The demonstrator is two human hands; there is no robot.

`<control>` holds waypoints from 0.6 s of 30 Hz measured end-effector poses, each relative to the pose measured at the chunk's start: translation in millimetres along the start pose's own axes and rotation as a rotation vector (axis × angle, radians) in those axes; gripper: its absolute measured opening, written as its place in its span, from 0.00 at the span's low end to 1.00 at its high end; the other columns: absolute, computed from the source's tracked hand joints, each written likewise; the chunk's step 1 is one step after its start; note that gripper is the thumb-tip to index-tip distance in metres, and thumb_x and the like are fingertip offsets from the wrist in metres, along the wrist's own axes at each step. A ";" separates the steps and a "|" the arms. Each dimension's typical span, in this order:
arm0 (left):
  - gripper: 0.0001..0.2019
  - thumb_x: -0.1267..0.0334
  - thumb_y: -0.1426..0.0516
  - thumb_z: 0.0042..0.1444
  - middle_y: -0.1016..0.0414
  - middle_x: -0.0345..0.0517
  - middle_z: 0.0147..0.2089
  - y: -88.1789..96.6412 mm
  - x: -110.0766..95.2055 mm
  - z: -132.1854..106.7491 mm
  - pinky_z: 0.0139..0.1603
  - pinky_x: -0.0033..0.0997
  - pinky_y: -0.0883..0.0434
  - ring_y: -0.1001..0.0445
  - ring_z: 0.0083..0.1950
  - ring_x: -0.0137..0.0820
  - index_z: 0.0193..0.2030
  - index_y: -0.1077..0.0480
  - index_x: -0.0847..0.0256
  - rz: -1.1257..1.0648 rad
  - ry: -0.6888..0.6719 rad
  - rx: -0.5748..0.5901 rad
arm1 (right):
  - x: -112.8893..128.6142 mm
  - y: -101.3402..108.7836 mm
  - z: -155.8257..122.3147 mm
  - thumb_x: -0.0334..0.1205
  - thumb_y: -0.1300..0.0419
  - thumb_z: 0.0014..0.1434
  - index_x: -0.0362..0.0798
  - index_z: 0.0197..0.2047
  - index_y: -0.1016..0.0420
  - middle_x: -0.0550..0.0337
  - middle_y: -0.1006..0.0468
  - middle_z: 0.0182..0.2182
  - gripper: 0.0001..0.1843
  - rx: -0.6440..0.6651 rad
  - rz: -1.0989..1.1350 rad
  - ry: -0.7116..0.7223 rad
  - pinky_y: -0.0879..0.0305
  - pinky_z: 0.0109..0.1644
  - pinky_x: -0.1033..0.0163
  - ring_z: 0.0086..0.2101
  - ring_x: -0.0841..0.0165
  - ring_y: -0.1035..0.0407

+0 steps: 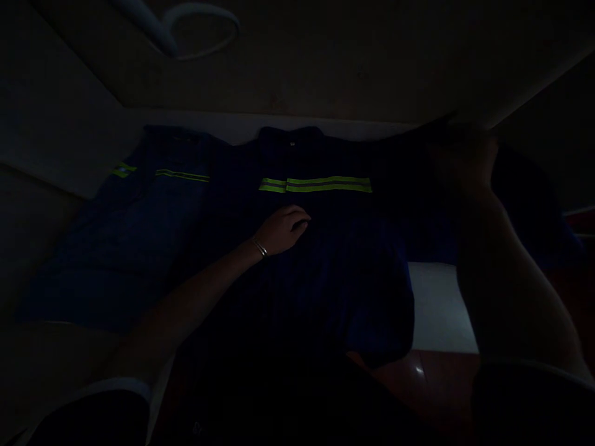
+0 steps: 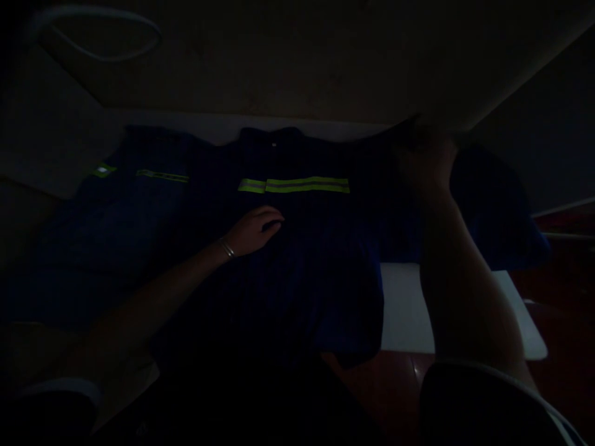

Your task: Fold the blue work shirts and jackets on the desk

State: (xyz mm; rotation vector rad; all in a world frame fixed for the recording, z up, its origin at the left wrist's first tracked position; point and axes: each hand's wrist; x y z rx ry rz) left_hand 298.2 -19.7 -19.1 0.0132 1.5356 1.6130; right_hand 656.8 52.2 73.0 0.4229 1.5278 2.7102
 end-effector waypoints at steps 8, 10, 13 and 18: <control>0.12 0.60 0.49 0.65 0.22 0.43 0.46 33.5 -39.9 -76.8 0.51 0.32 0.27 0.23 0.46 0.29 0.46 0.25 0.57 -0.164 0.238 -0.026 | 143.3 -15.2 -16.3 0.31 0.46 0.64 0.34 0.51 0.25 0.39 0.26 0.51 0.16 0.456 -0.102 0.449 0.38 0.54 0.53 0.51 0.55 0.32; 0.13 0.57 0.49 0.65 0.21 0.43 0.45 42.7 -51.1 -107.4 0.49 0.32 0.28 0.23 0.45 0.30 0.46 0.25 0.56 -0.166 0.355 0.028 | 158.6 -36.2 -27.9 0.28 0.45 0.61 0.37 0.52 0.25 0.42 0.26 0.50 0.17 0.542 -0.113 0.465 0.36 0.52 0.54 0.50 0.56 0.31; 0.13 0.55 0.50 0.66 0.21 0.42 0.45 50.5 -65.4 -155.5 0.49 0.34 0.28 0.23 0.45 0.32 0.45 0.25 0.53 -0.170 0.481 0.209 | 171.9 -42.9 -60.7 0.32 0.46 0.63 0.42 0.52 0.25 0.45 0.25 0.50 0.16 0.578 -0.041 0.436 0.34 0.47 0.57 0.46 0.58 0.29; 0.13 0.55 0.49 0.65 0.21 0.41 0.49 35.2 -79.4 -203.9 0.50 0.34 0.29 0.23 0.48 0.33 0.49 0.26 0.50 -0.217 0.611 0.299 | 184.2 9.0 -175.9 0.50 0.48 0.68 0.50 0.42 0.23 0.58 0.20 0.34 0.16 0.889 0.354 0.401 0.39 0.34 0.65 0.33 0.67 0.27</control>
Point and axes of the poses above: each hand's wrist, its own z-axis towards the middle knuckle, its own y-axis out of the back of the hand, x = y × z
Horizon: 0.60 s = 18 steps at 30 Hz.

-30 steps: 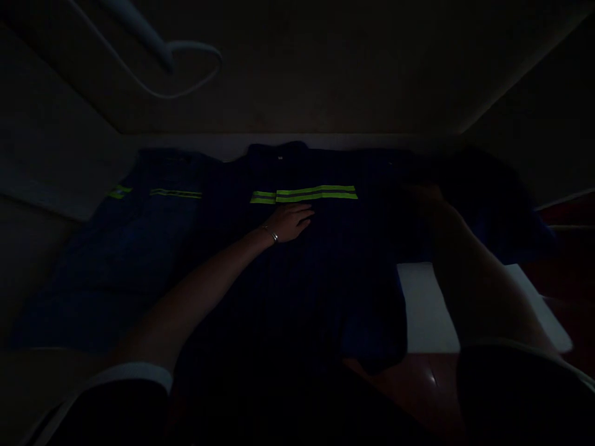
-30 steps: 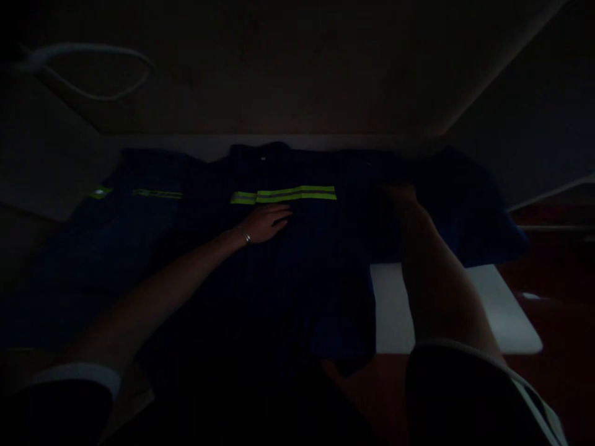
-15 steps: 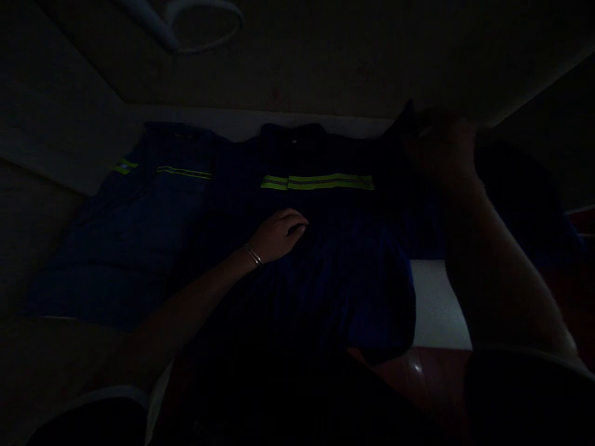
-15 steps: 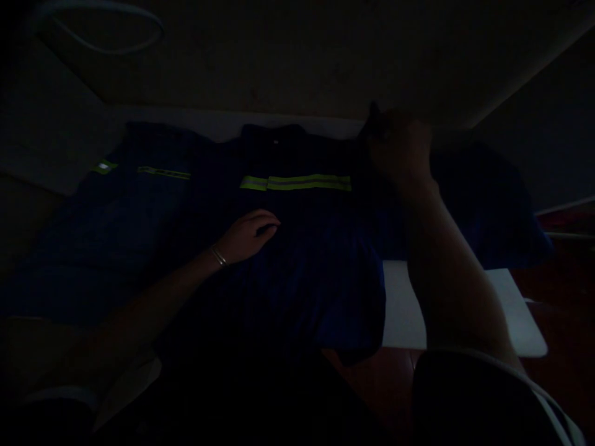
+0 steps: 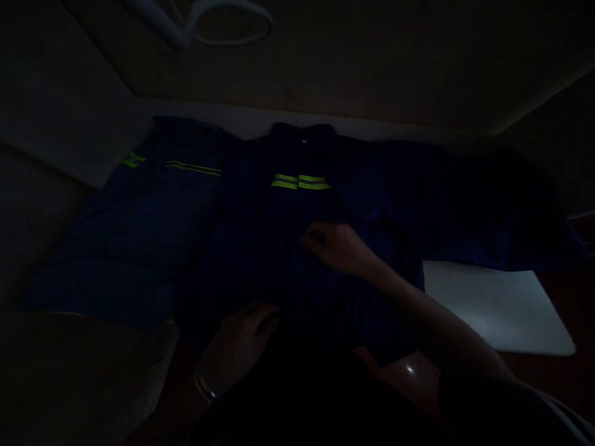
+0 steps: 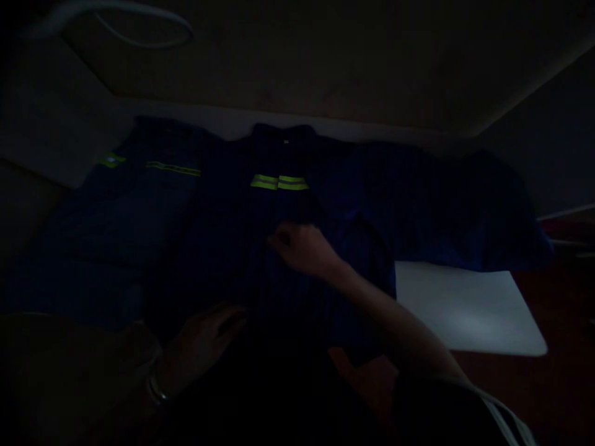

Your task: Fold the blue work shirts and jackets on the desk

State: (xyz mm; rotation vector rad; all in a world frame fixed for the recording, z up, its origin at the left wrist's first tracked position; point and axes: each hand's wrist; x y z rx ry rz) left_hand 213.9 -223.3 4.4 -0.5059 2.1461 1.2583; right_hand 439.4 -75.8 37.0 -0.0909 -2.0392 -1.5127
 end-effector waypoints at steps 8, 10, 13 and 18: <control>0.14 0.59 0.50 0.65 0.22 0.45 0.40 -16.3 -3.2 8.7 0.44 0.34 0.31 0.24 0.42 0.34 0.41 0.23 0.54 -0.026 -0.051 0.052 | 34.2 -87.8 -86.6 0.58 0.47 0.65 0.51 0.33 0.23 0.56 0.20 0.28 0.22 0.200 -0.021 -0.167 0.48 0.28 0.63 0.28 0.65 0.26; 0.15 0.59 0.51 0.65 0.22 0.45 0.39 -12.6 -1.1 9.9 0.43 0.32 0.32 0.24 0.41 0.33 0.39 0.22 0.55 -0.079 -0.066 0.077 | 32.7 -91.1 -86.9 0.57 0.49 0.66 0.51 0.32 0.23 0.57 0.20 0.28 0.23 0.189 0.046 -0.170 0.48 0.28 0.63 0.29 0.66 0.26; 0.15 0.58 0.51 0.65 0.21 0.45 0.41 -7.6 1.0 11.7 0.43 0.32 0.32 0.23 0.42 0.33 0.39 0.22 0.54 -0.121 -0.080 0.136 | 29.8 -91.9 -87.1 0.50 0.48 0.66 0.50 0.30 0.23 0.59 0.20 0.27 0.20 0.187 0.174 -0.146 0.48 0.28 0.65 0.28 0.68 0.27; 0.15 0.55 0.51 0.65 0.19 0.45 0.43 -11.9 -3.1 17.5 0.44 0.35 0.34 0.22 0.44 0.36 0.41 0.23 0.53 -0.054 -0.024 0.097 | 20.0 -90.7 -88.8 0.39 0.51 0.66 0.49 0.31 0.25 0.63 0.24 0.26 0.16 0.264 0.429 -0.074 0.47 0.28 0.68 0.26 0.73 0.32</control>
Point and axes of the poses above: each hand's wrist, its own z-axis towards the middle knuckle, its own y-axis out of the back of the hand, x = y × z
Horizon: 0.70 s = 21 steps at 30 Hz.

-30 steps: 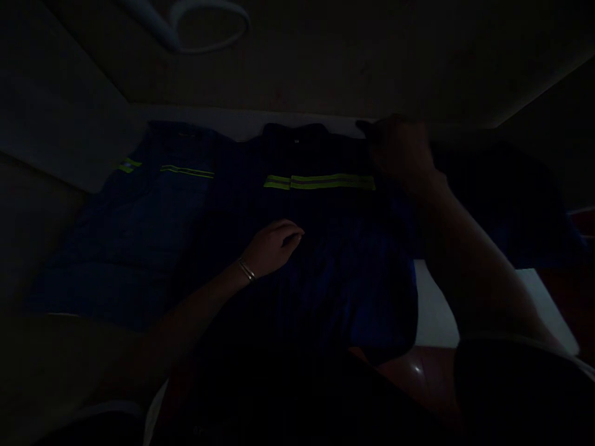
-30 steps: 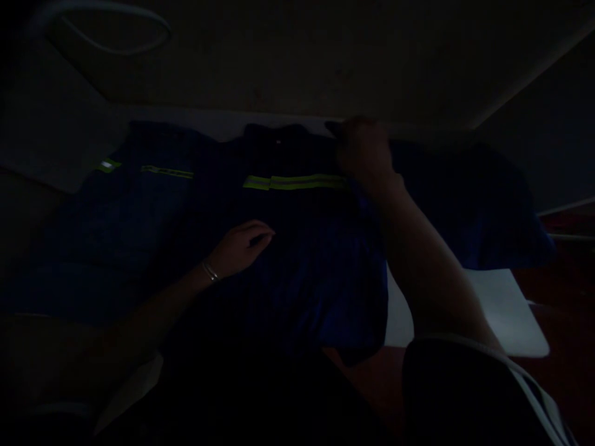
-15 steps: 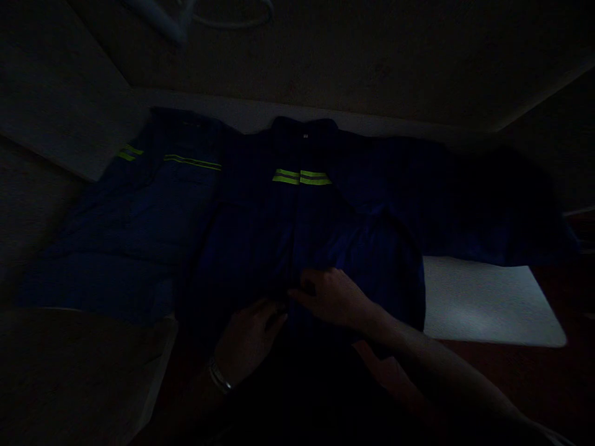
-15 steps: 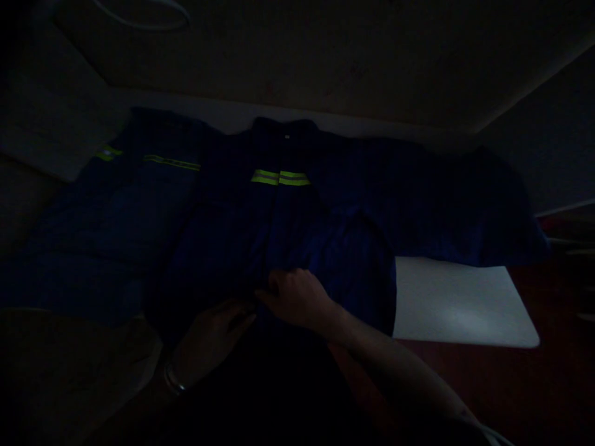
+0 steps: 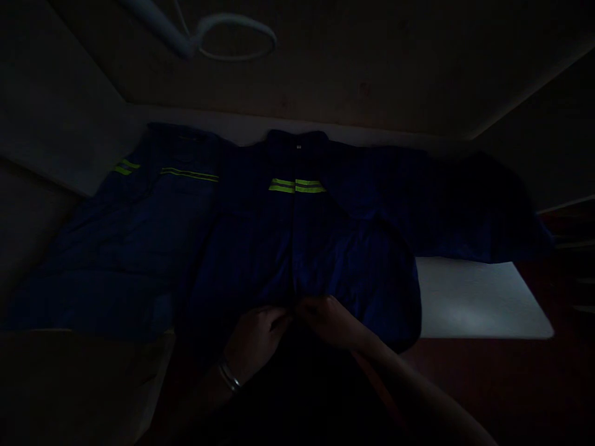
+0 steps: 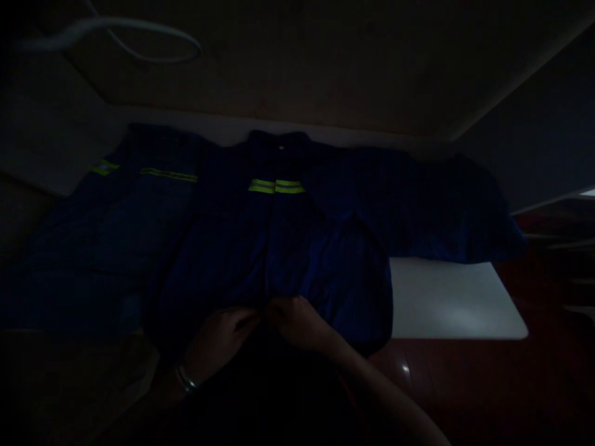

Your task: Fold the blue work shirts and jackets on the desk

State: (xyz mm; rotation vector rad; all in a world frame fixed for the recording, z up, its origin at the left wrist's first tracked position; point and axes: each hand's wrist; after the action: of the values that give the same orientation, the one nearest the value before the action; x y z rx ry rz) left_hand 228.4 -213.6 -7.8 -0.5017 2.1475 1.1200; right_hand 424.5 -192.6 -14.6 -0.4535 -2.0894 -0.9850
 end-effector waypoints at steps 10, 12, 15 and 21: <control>0.16 0.50 0.49 0.63 0.19 0.45 0.37 -3.5 -8.5 11.2 0.35 0.31 0.37 0.23 0.36 0.34 0.38 0.24 0.55 -0.115 0.037 0.041 | -3.4 14.2 -10.3 0.45 0.49 0.67 0.48 0.31 0.31 0.66 0.32 0.25 0.15 0.076 0.279 -0.027 0.46 0.28 0.70 0.25 0.75 0.39; 0.16 0.51 0.50 0.63 0.21 0.44 0.33 -2.3 -8.0 12.4 0.33 0.31 0.38 0.25 0.32 0.32 0.35 0.25 0.57 -0.112 0.050 0.060 | -4.8 16.4 -12.0 0.47 0.49 0.67 0.48 0.31 0.33 0.66 0.33 0.25 0.16 0.094 0.333 -0.038 0.46 0.28 0.70 0.25 0.75 0.40; 0.15 0.55 0.50 0.62 0.23 0.43 0.31 -2.4 -7.1 13.5 0.32 0.29 0.38 0.26 0.31 0.31 0.32 0.26 0.58 -0.147 0.075 0.074 | -7.2 19.0 -13.4 0.49 0.49 0.67 0.48 0.29 0.33 0.67 0.34 0.24 0.18 0.113 0.398 -0.059 0.46 0.28 0.69 0.25 0.75 0.41; 0.15 0.51 0.48 0.59 0.30 0.36 0.23 -3.8 -7.6 11.3 0.21 0.25 0.40 0.31 0.22 0.27 0.42 0.28 0.58 -0.496 0.326 0.133 | -12.7 22.5 -15.0 0.44 0.47 0.63 0.48 0.27 0.31 0.67 0.31 0.21 0.14 0.030 0.385 -0.171 0.48 0.25 0.69 0.21 0.75 0.42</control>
State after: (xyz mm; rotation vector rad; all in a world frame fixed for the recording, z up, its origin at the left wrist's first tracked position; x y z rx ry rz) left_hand 240.3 -206.1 -9.4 -1.1435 2.1689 0.6472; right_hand 453.2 -189.7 -7.0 -0.9118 -2.0556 -0.7074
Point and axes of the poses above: each hand's wrist, its own z-axis towards the middle knuckle, its own y-axis out of the back of the hand, x = y × z
